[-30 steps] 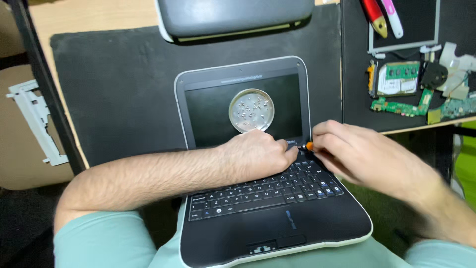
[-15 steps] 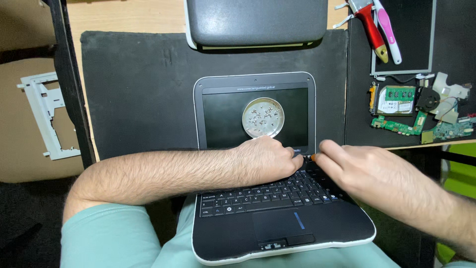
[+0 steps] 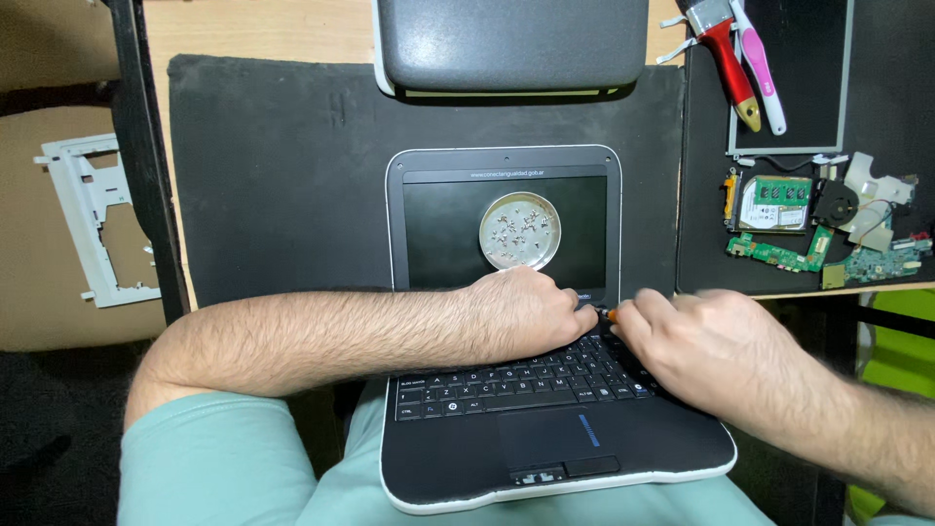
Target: The person uses a screwdriver to remove screws from the top and bottom of a laptop, placing them into a small metal tin. They flip the laptop over to access the underside and continue unscrewing components.
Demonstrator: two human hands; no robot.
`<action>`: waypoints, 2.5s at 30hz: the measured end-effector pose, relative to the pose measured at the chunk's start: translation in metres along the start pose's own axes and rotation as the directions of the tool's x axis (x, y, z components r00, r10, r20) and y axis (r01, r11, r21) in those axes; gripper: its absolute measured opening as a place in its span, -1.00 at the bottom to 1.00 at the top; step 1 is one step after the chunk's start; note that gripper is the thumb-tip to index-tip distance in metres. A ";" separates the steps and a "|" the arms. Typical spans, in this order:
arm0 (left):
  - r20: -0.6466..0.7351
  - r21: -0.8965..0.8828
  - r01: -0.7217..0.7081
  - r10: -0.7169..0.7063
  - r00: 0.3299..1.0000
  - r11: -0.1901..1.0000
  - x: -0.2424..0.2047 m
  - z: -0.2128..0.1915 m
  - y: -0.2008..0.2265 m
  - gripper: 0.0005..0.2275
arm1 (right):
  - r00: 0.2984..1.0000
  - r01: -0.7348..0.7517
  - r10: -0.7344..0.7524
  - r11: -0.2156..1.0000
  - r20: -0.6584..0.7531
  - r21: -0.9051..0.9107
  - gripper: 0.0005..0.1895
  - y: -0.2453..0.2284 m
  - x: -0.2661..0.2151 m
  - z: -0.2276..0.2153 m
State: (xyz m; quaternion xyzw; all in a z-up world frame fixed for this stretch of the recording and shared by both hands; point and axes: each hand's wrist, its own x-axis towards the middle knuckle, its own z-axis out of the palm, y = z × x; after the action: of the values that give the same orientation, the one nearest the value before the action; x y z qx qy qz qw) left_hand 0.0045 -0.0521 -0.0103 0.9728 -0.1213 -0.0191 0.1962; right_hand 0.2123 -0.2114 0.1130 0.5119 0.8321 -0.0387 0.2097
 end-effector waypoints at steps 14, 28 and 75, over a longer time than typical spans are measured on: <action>0.218 -0.100 0.081 -0.058 0.974 0.992 0.004 -0.024 -0.001 -0.66 | 0.975 -0.099 0.075 0.989 0.207 0.106 -0.91 0.011 0.004 -0.017; 0.224 -0.099 0.093 -0.069 0.972 0.991 0.004 -0.026 0.001 -0.68 | 0.969 -0.025 -0.009 0.991 0.249 0.134 -0.66 0.007 0.004 -0.019; 0.230 -0.092 0.115 -0.091 0.969 0.989 0.003 -0.022 0.002 -0.59 | 0.986 0.044 -0.060 0.993 0.158 0.106 -0.80 0.000 0.007 0.008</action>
State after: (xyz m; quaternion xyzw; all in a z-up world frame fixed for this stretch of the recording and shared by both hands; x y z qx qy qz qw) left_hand 0.0086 -0.0458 0.0110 0.9578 -0.0907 -0.1456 0.2306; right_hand 0.2124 -0.2077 0.1029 0.4952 0.8225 -0.1279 0.2488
